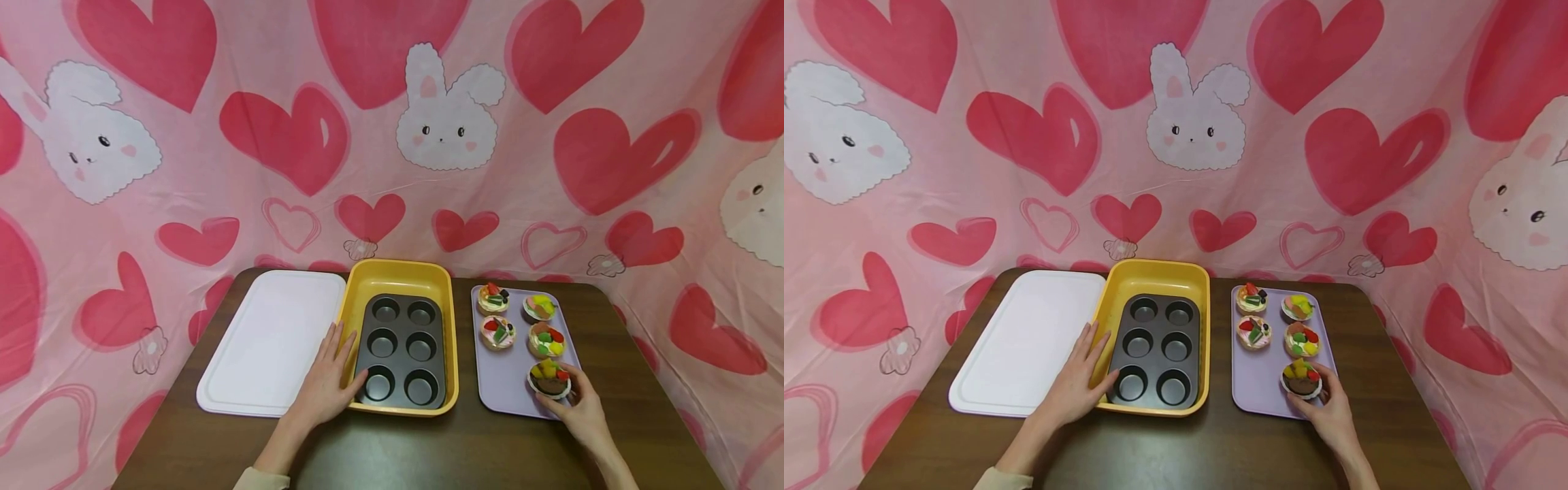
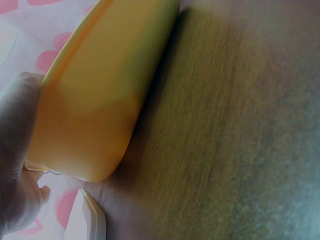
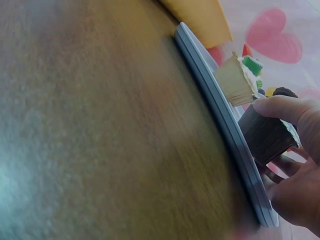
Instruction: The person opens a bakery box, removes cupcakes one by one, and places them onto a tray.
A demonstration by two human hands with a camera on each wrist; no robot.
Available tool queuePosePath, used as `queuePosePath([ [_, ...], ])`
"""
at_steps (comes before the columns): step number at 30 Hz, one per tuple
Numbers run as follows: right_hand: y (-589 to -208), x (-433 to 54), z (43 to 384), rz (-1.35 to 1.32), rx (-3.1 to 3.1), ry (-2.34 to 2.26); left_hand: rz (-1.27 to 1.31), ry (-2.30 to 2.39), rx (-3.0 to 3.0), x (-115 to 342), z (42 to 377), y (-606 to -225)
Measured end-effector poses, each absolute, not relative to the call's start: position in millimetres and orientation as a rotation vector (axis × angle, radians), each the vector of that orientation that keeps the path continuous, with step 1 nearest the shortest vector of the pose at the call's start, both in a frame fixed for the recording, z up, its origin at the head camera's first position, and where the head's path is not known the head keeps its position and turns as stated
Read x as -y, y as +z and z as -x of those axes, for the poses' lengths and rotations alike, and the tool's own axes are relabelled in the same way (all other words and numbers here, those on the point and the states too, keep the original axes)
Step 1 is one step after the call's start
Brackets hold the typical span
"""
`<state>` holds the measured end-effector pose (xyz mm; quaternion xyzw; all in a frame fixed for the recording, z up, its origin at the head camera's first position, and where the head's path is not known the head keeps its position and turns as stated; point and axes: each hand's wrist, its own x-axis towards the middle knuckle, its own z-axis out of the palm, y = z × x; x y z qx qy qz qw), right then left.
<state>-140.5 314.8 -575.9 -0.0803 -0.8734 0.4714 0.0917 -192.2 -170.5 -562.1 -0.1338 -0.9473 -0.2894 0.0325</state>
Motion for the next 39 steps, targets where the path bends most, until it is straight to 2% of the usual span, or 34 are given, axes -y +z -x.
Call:
queuePosePath([
  [7, -578.6, -315.2, 137.5, 0.17, 2.551, 1.327, 0.406, -0.895, 2.92, 170.4, 191.8, -562.2],
  [17, -579.8, -318.9, 133.6, 0.234, 2.595, 1.294, 0.402, -0.89, 2.928, 170.5, 191.5, -561.4],
  [23, -581.0, -321.3, 130.9, 0.248, 2.659, 1.117, 0.402, -0.895, 2.929, 170.5, 190.8, -560.8],
  [33, -593.4, -323.4, 128.6, -0.023, 2.599, 0.836, 0.405, -0.891, 2.928, 170.9, 190.7, -561.2],
  [39, -594.1, -326.2, 125.7, -0.031, 2.65, 0.705, 0.406, -0.891, 2.929, 170.7, 191.3, -561.2],
])
